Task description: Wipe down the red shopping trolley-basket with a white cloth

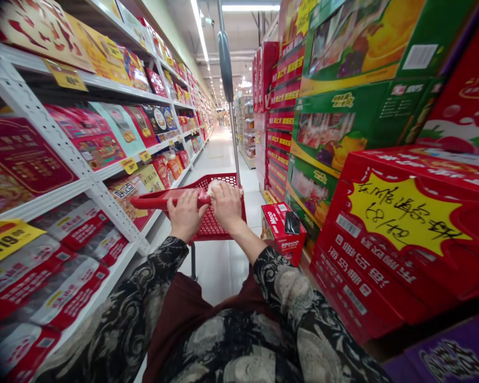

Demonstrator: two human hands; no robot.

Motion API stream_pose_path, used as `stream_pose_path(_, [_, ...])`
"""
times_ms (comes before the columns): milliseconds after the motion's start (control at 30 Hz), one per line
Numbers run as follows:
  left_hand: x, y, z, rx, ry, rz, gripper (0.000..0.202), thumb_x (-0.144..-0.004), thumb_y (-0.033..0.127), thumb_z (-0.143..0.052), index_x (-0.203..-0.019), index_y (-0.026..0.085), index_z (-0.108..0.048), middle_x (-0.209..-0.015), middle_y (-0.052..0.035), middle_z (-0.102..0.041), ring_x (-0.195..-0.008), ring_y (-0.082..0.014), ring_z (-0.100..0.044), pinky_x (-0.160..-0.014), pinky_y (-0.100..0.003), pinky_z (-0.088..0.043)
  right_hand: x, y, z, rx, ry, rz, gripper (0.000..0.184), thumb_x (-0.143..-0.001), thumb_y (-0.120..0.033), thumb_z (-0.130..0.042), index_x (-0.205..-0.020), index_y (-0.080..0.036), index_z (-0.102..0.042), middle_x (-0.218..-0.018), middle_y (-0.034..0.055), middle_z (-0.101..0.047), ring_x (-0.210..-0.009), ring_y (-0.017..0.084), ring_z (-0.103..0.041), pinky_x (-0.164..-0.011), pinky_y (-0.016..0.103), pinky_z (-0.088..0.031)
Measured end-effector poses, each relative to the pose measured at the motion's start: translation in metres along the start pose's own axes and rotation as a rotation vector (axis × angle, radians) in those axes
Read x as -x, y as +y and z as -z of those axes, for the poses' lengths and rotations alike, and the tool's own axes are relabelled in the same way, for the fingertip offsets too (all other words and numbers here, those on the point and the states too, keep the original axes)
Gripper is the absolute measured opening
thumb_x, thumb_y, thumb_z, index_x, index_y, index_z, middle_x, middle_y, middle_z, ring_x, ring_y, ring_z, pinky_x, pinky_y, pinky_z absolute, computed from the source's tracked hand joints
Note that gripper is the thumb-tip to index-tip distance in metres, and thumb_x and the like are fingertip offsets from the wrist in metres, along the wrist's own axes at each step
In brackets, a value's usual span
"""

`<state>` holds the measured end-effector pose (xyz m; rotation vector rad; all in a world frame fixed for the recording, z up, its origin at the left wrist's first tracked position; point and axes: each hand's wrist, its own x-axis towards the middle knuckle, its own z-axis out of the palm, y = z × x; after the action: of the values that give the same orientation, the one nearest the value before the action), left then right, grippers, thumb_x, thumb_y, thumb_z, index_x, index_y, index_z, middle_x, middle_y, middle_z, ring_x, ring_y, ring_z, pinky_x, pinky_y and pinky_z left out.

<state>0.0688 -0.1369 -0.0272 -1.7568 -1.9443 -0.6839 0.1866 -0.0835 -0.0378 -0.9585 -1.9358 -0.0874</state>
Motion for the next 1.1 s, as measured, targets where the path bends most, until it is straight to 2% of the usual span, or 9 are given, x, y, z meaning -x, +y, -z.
stream_pose_path(100, [0.000, 0.005, 0.000, 0.012, 0.011, 0.000, 0.049, -0.086, 0.033, -0.040, -0.131, 0.015, -0.045, -0.136, -0.0148, -0.048, -0.127, -0.0285, -0.041, -0.108, -0.058, -0.014, 0.006, -0.008, -0.004, -0.001, -0.018, 0.077, 0.035, -0.086, -0.017, -0.044, -0.119, -0.019, -0.055, -0.137, 0.0107, -0.046, -0.130, 0.025, -0.033, -0.109, 0.047, -0.021])
stream_pose_path(167, [-0.001, 0.000, 0.001, 0.024, 0.015, -0.026, 0.048, -0.086, 0.035, -0.040, -0.130, 0.017, -0.046, -0.135, -0.0134, -0.050, -0.126, -0.0276, -0.042, -0.109, -0.056, -0.013, 0.009, -0.003, -0.002, -0.011, -0.034, 0.129, 0.034, -0.087, -0.017, -0.044, -0.118, -0.020, -0.057, -0.139, 0.0091, -0.045, -0.132, 0.023, -0.031, -0.110, 0.045, -0.022])
stream_pose_path(267, [-0.005, -0.021, 0.004, 0.027, 0.019, 0.013, 0.054, -0.085, 0.044, -0.042, -0.131, 0.017, -0.045, -0.137, -0.0133, -0.047, -0.127, -0.0279, -0.040, -0.110, -0.053, -0.015, 0.013, 0.012, 0.004, -0.024, -0.024, 0.157, 0.032, -0.086, -0.018, -0.045, -0.115, -0.021, -0.059, -0.140, 0.0081, -0.043, -0.132, 0.022, -0.032, -0.110, 0.043, -0.021])
stream_pose_path(367, [-0.009, -0.044, 0.006, 0.002, -0.024, 0.088, 0.061, -0.082, 0.053, -0.043, -0.130, 0.015, -0.046, -0.141, -0.0151, -0.042, -0.132, -0.0307, -0.033, -0.108, -0.052, -0.021, 0.013, 0.021, 0.007, -0.021, 0.033, 0.115, 0.032, -0.086, -0.018, -0.044, -0.115, -0.021, -0.058, -0.140, 0.0078, -0.044, -0.130, 0.022, -0.034, -0.109, 0.045, -0.019])
stream_pose_path(467, [-0.011, -0.053, 0.006, -0.015, -0.067, 0.080, 0.060, -0.083, 0.054, -0.040, -0.129, 0.017, -0.047, -0.140, -0.0138, -0.043, -0.132, -0.0295, -0.034, -0.107, -0.051, -0.022, 0.009, 0.021, 0.004, -0.005, 0.029, 0.085, 0.033, -0.088, -0.021, -0.043, -0.119, -0.022, -0.054, -0.138, 0.0076, -0.045, -0.128, 0.023, -0.036, -0.109, 0.047, -0.017])
stream_pose_path(633, [-0.021, -0.044, -0.001, -0.013, -0.057, 0.129, 0.062, -0.081, 0.056, -0.043, -0.129, 0.017, -0.047, -0.140, -0.0143, -0.044, -0.130, -0.0302, -0.036, -0.106, -0.051, -0.024, -0.008, 0.028, 0.000, 0.034, -0.067, 0.087, 0.033, -0.090, -0.023, -0.042, -0.121, -0.021, -0.052, -0.136, 0.0087, -0.046, -0.124, 0.023, -0.039, -0.106, 0.044, -0.021])
stream_pose_path(933, [-0.048, -0.029, -0.028, 0.026, -0.039, 0.178, 0.061, -0.082, 0.052, -0.044, -0.129, 0.014, -0.047, -0.144, -0.0161, -0.038, -0.133, -0.0337, -0.029, -0.107, -0.057, -0.019, -0.034, 0.051, -0.012, 0.008, -0.012, 0.008, 0.029, -0.088, -0.019, -0.044, -0.114, -0.019, -0.057, -0.127, 0.0088, -0.055, -0.113, 0.024, -0.047, -0.097, 0.042, -0.033])
stream_pose_path(1000, [-0.054, -0.021, -0.027, 0.065, -0.052, 0.107, 0.058, -0.083, 0.049, -0.044, -0.131, 0.017, -0.044, -0.146, -0.0138, -0.034, -0.134, -0.0321, -0.029, -0.108, -0.056, -0.017, -0.036, 0.051, -0.017, 0.007, -0.018, -0.025, 0.030, -0.087, -0.019, -0.044, -0.114, -0.020, -0.057, -0.127, 0.0085, -0.054, -0.114, 0.025, -0.047, -0.098, 0.044, -0.033])
stream_pose_path(1100, [-0.068, -0.004, -0.025, 0.190, -0.138, -0.126, 0.056, -0.087, 0.043, -0.039, -0.138, 0.020, -0.033, -0.145, -0.0090, -0.037, -0.130, -0.0250, -0.037, -0.108, -0.051, -0.019, -0.037, 0.048, -0.021, -0.033, -0.039, -0.062, 0.039, -0.086, -0.015, -0.042, -0.124, -0.017, -0.050, -0.130, 0.0094, -0.051, -0.119, 0.024, -0.043, -0.103, 0.043, -0.031])
